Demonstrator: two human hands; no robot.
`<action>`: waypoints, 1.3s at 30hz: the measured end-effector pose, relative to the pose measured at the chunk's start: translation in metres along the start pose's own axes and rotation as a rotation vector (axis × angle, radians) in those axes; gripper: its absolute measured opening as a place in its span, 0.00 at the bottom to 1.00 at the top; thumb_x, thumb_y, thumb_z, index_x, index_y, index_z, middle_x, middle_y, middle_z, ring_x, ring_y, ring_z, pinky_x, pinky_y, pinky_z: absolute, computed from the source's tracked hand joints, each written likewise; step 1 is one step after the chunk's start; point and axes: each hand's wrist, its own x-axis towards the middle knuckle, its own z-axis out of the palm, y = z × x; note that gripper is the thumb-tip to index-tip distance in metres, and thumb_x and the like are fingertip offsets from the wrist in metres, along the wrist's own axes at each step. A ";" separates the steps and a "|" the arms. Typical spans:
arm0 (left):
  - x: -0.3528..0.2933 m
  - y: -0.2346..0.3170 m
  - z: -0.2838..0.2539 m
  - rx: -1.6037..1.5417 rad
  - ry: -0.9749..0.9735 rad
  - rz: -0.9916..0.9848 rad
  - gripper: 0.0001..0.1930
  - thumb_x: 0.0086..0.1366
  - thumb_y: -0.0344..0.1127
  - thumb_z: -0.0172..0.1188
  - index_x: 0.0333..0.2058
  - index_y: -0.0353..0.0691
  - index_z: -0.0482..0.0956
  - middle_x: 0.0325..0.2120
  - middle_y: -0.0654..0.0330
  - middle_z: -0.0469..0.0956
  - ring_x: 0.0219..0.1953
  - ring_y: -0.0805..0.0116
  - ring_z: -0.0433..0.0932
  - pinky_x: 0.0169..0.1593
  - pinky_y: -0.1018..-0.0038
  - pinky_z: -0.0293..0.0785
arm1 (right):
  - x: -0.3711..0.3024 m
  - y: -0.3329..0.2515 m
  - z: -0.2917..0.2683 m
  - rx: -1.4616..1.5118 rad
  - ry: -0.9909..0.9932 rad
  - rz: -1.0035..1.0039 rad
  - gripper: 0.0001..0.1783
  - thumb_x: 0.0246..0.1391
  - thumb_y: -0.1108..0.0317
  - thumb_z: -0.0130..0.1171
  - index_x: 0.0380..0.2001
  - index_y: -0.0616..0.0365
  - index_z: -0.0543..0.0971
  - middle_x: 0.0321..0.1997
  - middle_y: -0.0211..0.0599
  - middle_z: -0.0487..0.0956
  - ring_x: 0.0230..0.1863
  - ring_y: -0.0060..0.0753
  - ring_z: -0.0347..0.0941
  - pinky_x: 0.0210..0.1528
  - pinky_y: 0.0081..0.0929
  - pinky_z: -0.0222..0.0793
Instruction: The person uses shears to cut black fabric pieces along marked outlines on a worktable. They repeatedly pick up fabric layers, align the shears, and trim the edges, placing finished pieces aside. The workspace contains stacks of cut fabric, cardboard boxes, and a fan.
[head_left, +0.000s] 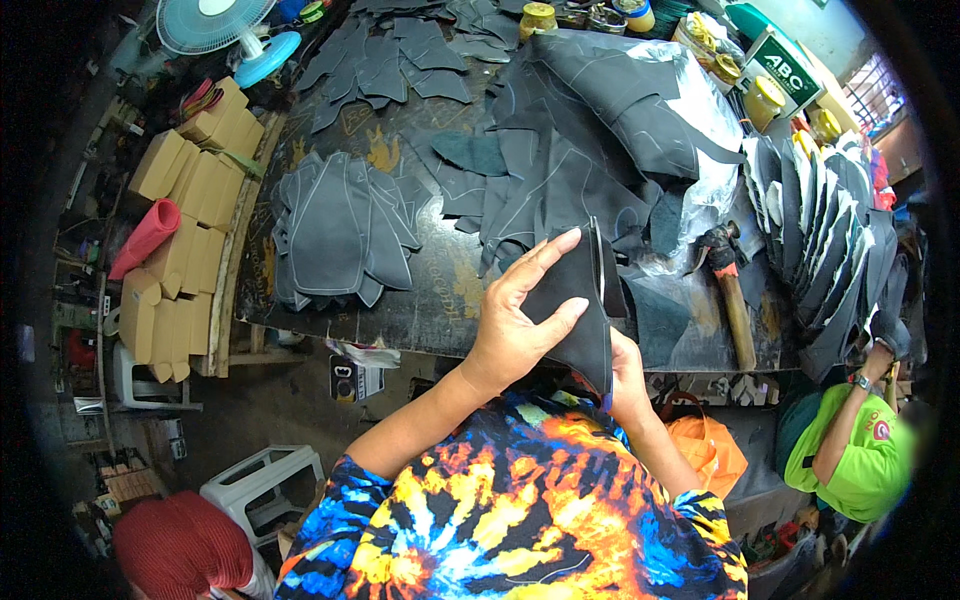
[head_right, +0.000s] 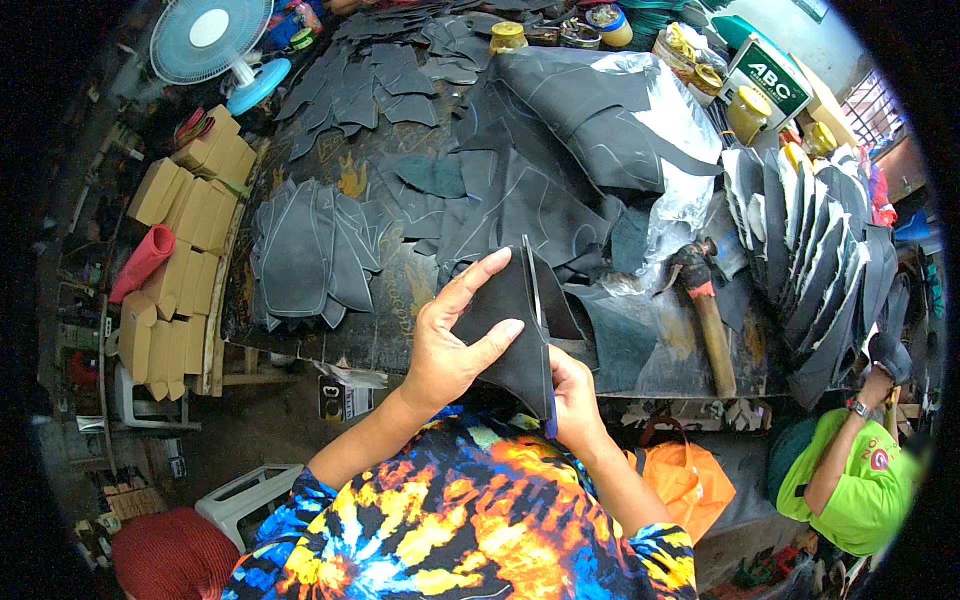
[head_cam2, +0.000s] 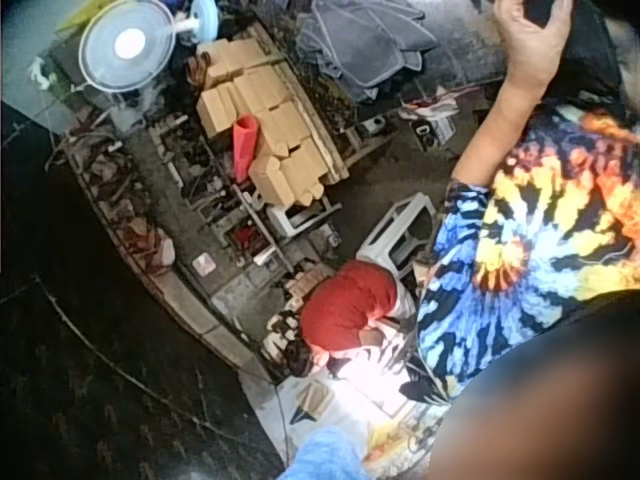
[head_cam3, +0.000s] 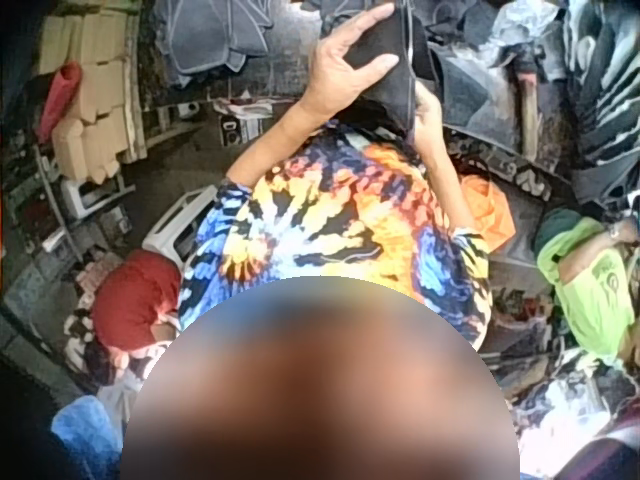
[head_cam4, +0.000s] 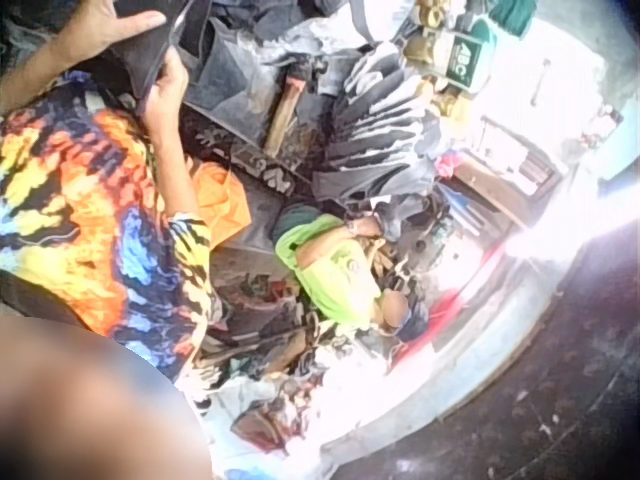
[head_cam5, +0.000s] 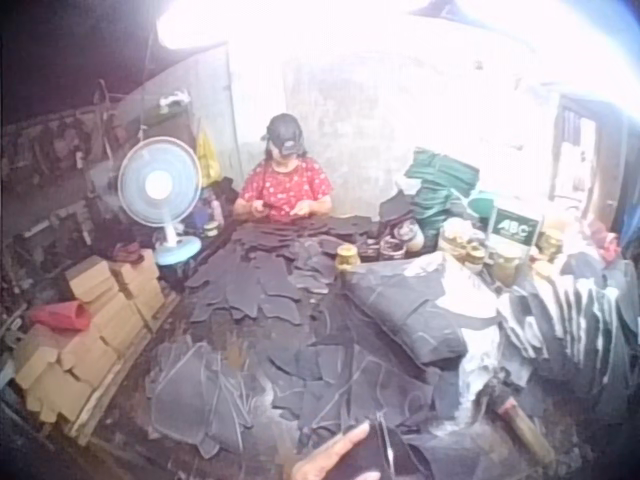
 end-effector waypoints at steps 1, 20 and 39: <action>0.001 0.001 -0.002 0.017 -0.015 0.001 0.30 0.58 0.24 0.69 0.62 0.37 0.76 0.59 0.53 0.78 0.62 0.61 0.76 0.67 0.68 0.67 | 0.000 0.002 0.001 0.034 0.010 0.008 0.12 0.59 0.69 0.68 0.44 0.62 0.81 0.40 0.26 0.82 0.42 0.17 0.76 0.48 0.20 0.73; 0.102 -0.027 -0.116 0.669 0.067 0.056 0.25 0.53 0.32 0.74 0.51 0.39 0.81 0.50 0.53 0.82 0.51 0.58 0.82 0.57 0.64 0.76 | 0.029 0.024 -0.038 -0.280 0.405 -0.172 0.11 0.58 0.68 0.68 0.30 0.56 0.74 0.25 0.17 0.69 0.26 0.11 0.60 0.30 0.15 0.57; 0.127 -0.080 -0.047 0.787 -0.148 -0.334 0.25 0.43 0.41 0.82 0.36 0.35 0.79 0.35 0.52 0.79 0.37 0.65 0.78 0.43 0.68 0.76 | 0.029 0.018 -0.036 -0.236 0.397 -0.199 0.11 0.58 0.69 0.68 0.29 0.56 0.74 0.23 0.17 0.68 0.25 0.11 0.58 0.28 0.16 0.56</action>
